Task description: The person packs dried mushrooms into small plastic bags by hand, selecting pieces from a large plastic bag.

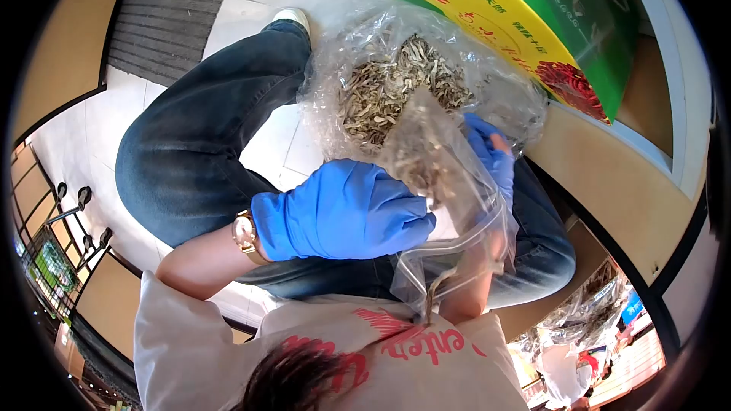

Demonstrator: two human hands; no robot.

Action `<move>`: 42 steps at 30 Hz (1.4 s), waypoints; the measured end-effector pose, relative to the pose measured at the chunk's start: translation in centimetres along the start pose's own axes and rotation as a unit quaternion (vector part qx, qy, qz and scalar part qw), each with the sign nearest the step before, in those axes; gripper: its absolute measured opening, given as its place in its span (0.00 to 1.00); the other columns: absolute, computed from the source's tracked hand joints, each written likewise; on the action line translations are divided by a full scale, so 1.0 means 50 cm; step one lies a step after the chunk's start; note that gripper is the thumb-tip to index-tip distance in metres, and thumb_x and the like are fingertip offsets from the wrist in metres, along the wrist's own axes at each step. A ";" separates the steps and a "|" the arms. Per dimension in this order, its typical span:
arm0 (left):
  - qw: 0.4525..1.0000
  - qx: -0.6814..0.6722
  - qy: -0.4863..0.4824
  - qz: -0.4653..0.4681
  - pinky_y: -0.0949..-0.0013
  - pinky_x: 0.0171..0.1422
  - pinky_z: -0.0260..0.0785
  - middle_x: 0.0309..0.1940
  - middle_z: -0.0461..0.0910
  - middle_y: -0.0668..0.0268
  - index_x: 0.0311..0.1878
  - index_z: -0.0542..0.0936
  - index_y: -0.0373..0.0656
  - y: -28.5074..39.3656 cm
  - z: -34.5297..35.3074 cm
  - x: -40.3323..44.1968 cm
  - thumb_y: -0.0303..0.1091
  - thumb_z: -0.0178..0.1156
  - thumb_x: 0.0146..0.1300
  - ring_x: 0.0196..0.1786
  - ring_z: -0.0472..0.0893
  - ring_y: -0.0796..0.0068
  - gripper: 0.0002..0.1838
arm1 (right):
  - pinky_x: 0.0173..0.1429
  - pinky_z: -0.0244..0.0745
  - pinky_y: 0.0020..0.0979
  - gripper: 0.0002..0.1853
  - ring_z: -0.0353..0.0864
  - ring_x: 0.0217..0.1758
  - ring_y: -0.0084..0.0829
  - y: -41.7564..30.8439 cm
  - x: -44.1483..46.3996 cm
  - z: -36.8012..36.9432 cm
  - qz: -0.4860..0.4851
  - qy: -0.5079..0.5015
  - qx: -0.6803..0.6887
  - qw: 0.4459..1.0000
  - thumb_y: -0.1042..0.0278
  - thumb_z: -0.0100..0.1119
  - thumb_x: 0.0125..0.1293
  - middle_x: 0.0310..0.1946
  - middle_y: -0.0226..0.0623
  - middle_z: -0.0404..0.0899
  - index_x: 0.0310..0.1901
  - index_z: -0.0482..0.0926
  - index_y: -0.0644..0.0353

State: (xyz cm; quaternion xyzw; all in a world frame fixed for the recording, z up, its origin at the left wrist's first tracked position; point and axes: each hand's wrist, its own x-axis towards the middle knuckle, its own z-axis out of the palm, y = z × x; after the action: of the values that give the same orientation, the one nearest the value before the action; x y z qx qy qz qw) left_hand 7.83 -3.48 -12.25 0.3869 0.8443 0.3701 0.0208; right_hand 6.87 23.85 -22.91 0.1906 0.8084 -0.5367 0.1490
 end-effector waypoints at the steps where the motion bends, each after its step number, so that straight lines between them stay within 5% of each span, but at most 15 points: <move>1: 1.000 0.029 -0.004 -0.006 0.73 0.25 0.70 0.33 0.79 0.75 0.38 0.78 0.52 -0.005 0.002 0.004 0.34 0.60 0.47 0.27 0.78 0.77 0.12 | 0.50 0.69 0.21 0.13 0.76 0.43 0.19 0.026 0.011 0.014 0.017 -0.011 0.012 1.000 0.77 0.53 0.64 0.43 0.31 0.80 0.49 0.79 0.60; 8: 0.996 0.046 -0.077 -0.022 0.73 0.23 0.67 0.31 0.78 0.76 0.34 0.79 0.53 -0.006 -0.004 0.006 0.36 0.61 0.49 0.25 0.76 0.78 0.07 | 0.47 0.70 0.23 0.12 0.77 0.41 0.23 0.085 0.053 0.101 0.053 -0.056 0.115 0.990 0.74 0.52 0.65 0.42 0.37 0.81 0.49 0.79 0.58; 11: 0.996 0.016 -0.078 -0.033 0.72 0.22 0.65 0.26 0.75 0.77 0.33 0.79 0.53 0.008 0.004 -0.001 0.37 0.61 0.50 0.23 0.73 0.77 0.06 | 0.48 0.73 0.30 0.11 0.81 0.42 0.32 0.165 0.077 0.138 -0.042 -0.038 -0.078 0.995 0.68 0.53 0.64 0.40 0.42 0.82 0.43 0.82 0.57; 13: 0.993 0.048 -0.103 0.008 0.72 0.22 0.63 0.22 0.71 0.76 0.33 0.79 0.52 0.009 0.005 0.000 0.38 0.61 0.51 0.22 0.70 0.76 0.06 | 0.48 0.75 0.38 0.13 0.82 0.42 0.41 0.220 0.080 0.155 -0.010 -0.174 -0.438 0.882 0.61 0.50 0.62 0.38 0.43 0.82 0.38 0.83 0.55; 14: 0.994 0.046 -0.103 0.007 0.72 0.22 0.63 0.22 0.71 0.76 0.33 0.79 0.52 0.010 0.007 -0.001 0.38 0.61 0.51 0.22 0.70 0.76 0.06 | 0.48 0.75 0.38 0.13 0.82 0.42 0.41 0.269 0.085 0.140 -0.008 -0.174 -0.439 0.882 0.61 0.50 0.62 0.38 0.43 0.82 0.38 0.83 0.55; 16: 0.992 0.040 -0.118 -0.024 0.73 0.21 0.61 0.21 0.68 0.75 0.32 0.79 0.52 0.009 0.012 -0.004 0.38 0.61 0.51 0.23 0.69 0.76 0.06 | 0.47 0.76 0.42 0.14 0.82 0.42 0.44 0.323 0.096 0.095 -0.042 -0.306 -0.627 0.715 0.60 0.49 0.60 0.38 0.40 0.83 0.37 0.84 0.54; 17: 0.992 0.038 -0.119 -0.026 0.73 0.21 0.61 0.21 0.68 0.75 0.32 0.79 0.52 0.009 0.010 -0.005 0.38 0.61 0.51 0.23 0.69 0.76 0.06 | 0.47 0.76 0.42 0.14 0.82 0.42 0.44 0.320 0.098 0.094 -0.041 -0.308 -0.627 0.714 0.60 0.49 0.60 0.38 0.40 0.83 0.37 0.84 0.54; 22: 0.990 0.028 -0.138 -0.026 0.74 0.22 0.62 0.23 0.69 0.74 0.32 0.78 0.51 0.007 0.013 -0.011 0.36 0.61 0.49 0.23 0.69 0.78 0.06 | 0.50 0.75 0.41 0.15 0.80 0.49 0.42 0.256 0.129 0.122 0.041 -0.280 -0.605 0.744 0.61 0.48 0.58 0.44 0.46 0.81 0.40 0.83 0.55; 26: 0.985 -0.010 -0.157 -0.073 0.74 0.21 0.62 0.24 0.69 0.74 0.31 0.78 0.49 0.013 0.005 -0.005 0.34 0.60 0.49 0.24 0.70 0.77 0.05 | 0.52 0.75 0.42 0.17 0.78 0.53 0.42 0.426 0.204 0.161 0.103 -0.321 -0.550 0.764 0.61 0.45 0.61 0.51 0.46 0.77 0.43 0.82 0.55; 27: 0.981 -0.042 -0.166 -0.091 0.74 0.21 0.62 0.25 0.70 0.73 0.31 0.77 0.49 0.012 0.012 -0.009 0.34 0.60 0.49 0.25 0.71 0.76 0.05 | 0.49 0.76 0.40 0.15 0.79 0.49 0.42 0.470 0.212 0.184 0.171 -0.261 -0.398 0.863 0.61 0.51 0.60 0.47 0.45 0.78 0.46 0.79 0.57; 29: 0.981 -0.048 -0.165 -0.085 0.74 0.22 0.63 0.26 0.71 0.73 0.31 0.77 0.49 0.016 0.012 -0.009 0.34 0.60 0.49 0.25 0.71 0.77 0.05 | 0.46 0.77 0.39 0.18 0.80 0.44 0.42 0.459 0.208 0.216 0.235 -0.194 -0.231 0.924 0.62 0.58 0.58 0.44 0.43 0.79 0.49 0.75 0.59; 30: 0.982 -0.051 -0.162 -0.076 0.74 0.22 0.63 0.27 0.71 0.72 0.31 0.77 0.48 0.014 0.012 -0.007 0.34 0.60 0.49 0.26 0.72 0.77 0.05 | 0.44 0.77 0.36 0.17 0.79 0.43 0.39 0.386 0.207 0.237 0.316 -0.110 0.064 0.940 0.64 0.59 0.58 0.41 0.40 0.78 0.49 0.74 0.57; 31: 0.982 -0.052 -0.163 -0.078 0.74 0.22 0.63 0.27 0.71 0.72 0.31 0.77 0.48 0.010 0.009 -0.002 0.34 0.60 0.49 0.26 0.72 0.77 0.05 | 0.42 0.77 0.34 0.16 0.78 0.41 0.37 0.325 0.208 0.250 0.365 -0.015 0.352 0.862 0.67 0.59 0.59 0.38 0.36 0.76 0.49 0.73 0.55; 34: 0.981 -0.025 -0.194 0.010 0.75 0.23 0.63 0.29 0.73 0.72 0.31 0.77 0.48 0.003 -0.004 0.009 0.33 0.58 0.48 0.27 0.72 0.78 0.06 | 0.38 0.76 0.33 0.16 0.77 0.39 0.34 0.262 0.206 0.261 0.265 0.059 0.281 0.920 0.69 0.57 0.60 0.36 0.35 0.74 0.50 0.71 0.54; 42: 0.973 0.015 -0.229 0.024 0.76 0.24 0.65 0.32 0.73 0.69 0.34 0.78 0.48 0.001 -0.007 0.016 0.33 0.57 0.48 0.29 0.71 0.77 0.08 | 0.40 0.69 0.21 0.26 0.73 0.36 0.22 0.521 0.159 0.299 0.147 0.093 0.074 0.982 0.73 0.58 0.59 0.39 0.32 0.76 0.60 0.67 0.59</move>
State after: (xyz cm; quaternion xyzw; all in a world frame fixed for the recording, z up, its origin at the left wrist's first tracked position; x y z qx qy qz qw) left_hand 7.18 -3.13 -11.76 0.4821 0.8127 0.2599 0.1987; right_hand 12.59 20.36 -53.23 0.3671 0.7400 -0.5469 0.1358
